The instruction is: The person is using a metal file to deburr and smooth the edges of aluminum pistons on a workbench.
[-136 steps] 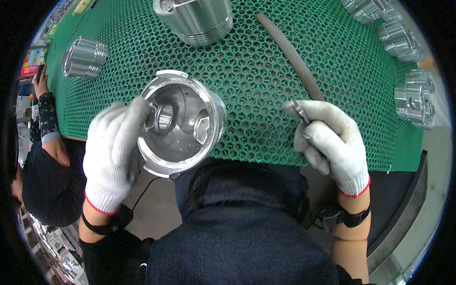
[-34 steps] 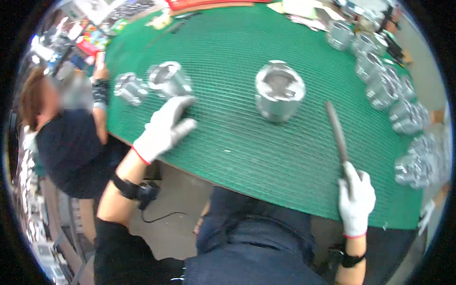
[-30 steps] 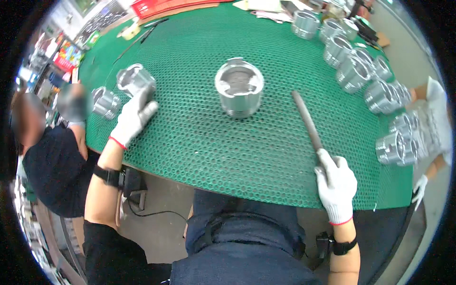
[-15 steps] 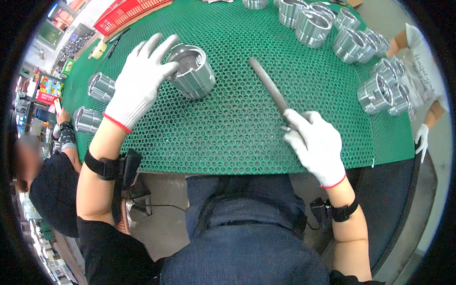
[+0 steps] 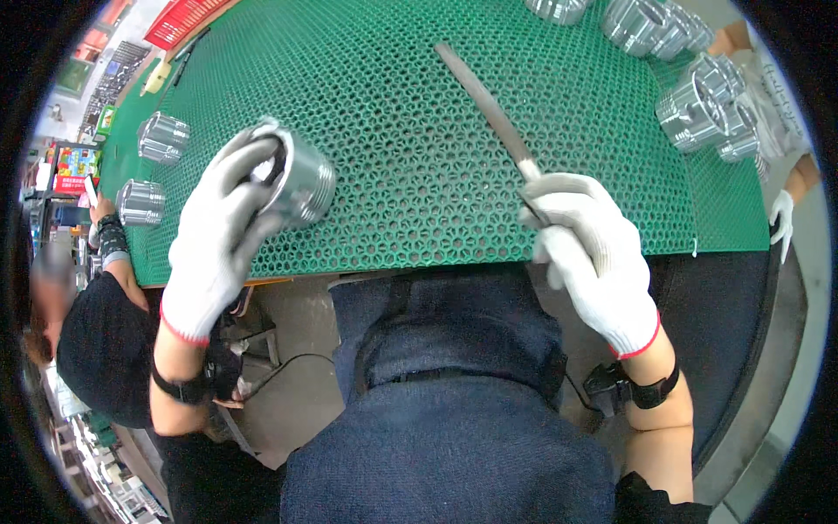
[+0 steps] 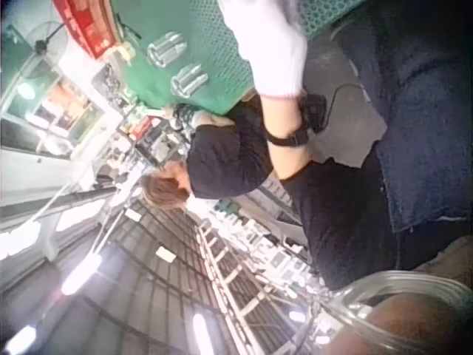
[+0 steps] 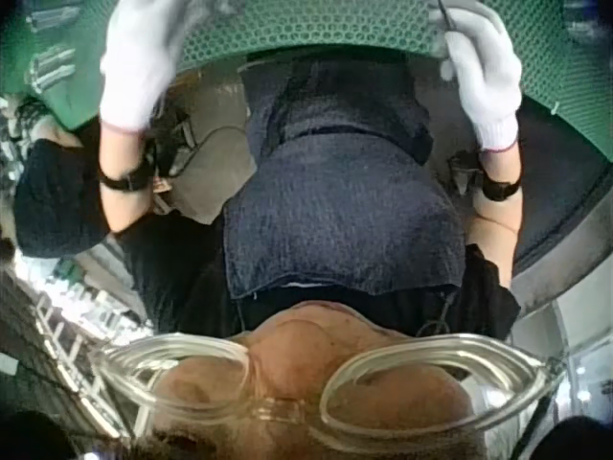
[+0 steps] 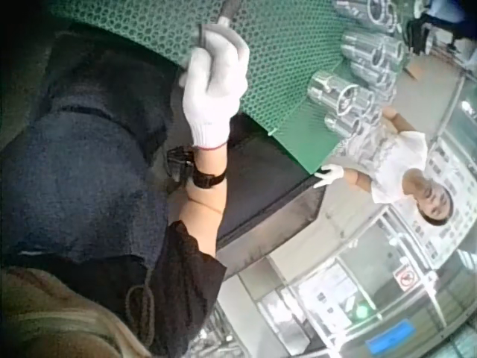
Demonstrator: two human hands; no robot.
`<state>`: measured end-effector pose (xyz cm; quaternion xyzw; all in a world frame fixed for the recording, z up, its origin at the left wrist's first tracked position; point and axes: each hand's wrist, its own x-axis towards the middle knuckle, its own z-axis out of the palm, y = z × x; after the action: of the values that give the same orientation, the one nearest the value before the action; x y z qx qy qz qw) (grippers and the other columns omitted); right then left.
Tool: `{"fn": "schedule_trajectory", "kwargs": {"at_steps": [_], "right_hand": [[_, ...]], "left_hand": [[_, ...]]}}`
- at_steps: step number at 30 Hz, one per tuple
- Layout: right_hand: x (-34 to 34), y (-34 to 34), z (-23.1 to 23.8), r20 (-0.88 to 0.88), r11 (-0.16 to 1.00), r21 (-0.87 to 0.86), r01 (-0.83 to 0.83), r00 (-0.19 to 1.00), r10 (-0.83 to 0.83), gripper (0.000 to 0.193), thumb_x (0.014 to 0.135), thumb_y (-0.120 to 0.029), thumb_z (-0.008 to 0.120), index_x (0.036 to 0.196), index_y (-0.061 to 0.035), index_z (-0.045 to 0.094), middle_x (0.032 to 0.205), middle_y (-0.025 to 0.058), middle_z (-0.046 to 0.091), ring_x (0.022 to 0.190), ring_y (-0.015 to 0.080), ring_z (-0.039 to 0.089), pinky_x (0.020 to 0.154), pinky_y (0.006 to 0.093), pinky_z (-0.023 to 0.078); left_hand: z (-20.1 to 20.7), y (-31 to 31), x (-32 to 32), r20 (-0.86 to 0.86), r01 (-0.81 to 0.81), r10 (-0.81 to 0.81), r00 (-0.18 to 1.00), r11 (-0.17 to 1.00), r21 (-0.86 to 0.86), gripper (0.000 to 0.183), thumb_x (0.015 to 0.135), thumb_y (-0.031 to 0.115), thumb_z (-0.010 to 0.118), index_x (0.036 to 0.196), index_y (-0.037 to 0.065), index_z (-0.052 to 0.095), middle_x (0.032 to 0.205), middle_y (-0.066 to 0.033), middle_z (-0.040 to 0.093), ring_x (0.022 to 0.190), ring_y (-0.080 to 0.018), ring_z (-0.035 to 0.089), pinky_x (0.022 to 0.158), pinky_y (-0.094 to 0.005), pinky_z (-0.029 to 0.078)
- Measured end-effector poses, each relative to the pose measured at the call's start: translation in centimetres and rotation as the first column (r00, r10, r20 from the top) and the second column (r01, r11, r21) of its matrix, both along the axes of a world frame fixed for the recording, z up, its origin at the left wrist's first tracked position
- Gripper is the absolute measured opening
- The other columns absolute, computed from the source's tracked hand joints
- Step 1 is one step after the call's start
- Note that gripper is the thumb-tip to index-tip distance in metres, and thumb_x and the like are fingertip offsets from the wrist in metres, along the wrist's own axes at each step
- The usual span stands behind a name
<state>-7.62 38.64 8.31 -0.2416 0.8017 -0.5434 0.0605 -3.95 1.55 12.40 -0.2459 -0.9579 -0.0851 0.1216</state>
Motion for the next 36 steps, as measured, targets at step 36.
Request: {"fn": "schedule_trajectory", "kwargs": {"at_steps": [36], "right_hand": [[-3.4,-9.9,0.0,-0.261,0.797,0.552,-0.244,0.858,0.443,0.034,0.088,-0.011,0.065,0.121,-0.0149,0.071,0.076,0.0062,0.067,0.056,0.0197,0.064,0.049,0.0326,0.052]], "left_hand": [[-4.1,6.6,3.7,-0.182,-0.104,0.134,0.974,0.981,0.166,0.034,0.061,0.028,0.084,0.088,0.012,0.072,0.085,-0.0006,0.053,0.083,-0.0234,0.058,0.084,-0.0441,0.051]]}}
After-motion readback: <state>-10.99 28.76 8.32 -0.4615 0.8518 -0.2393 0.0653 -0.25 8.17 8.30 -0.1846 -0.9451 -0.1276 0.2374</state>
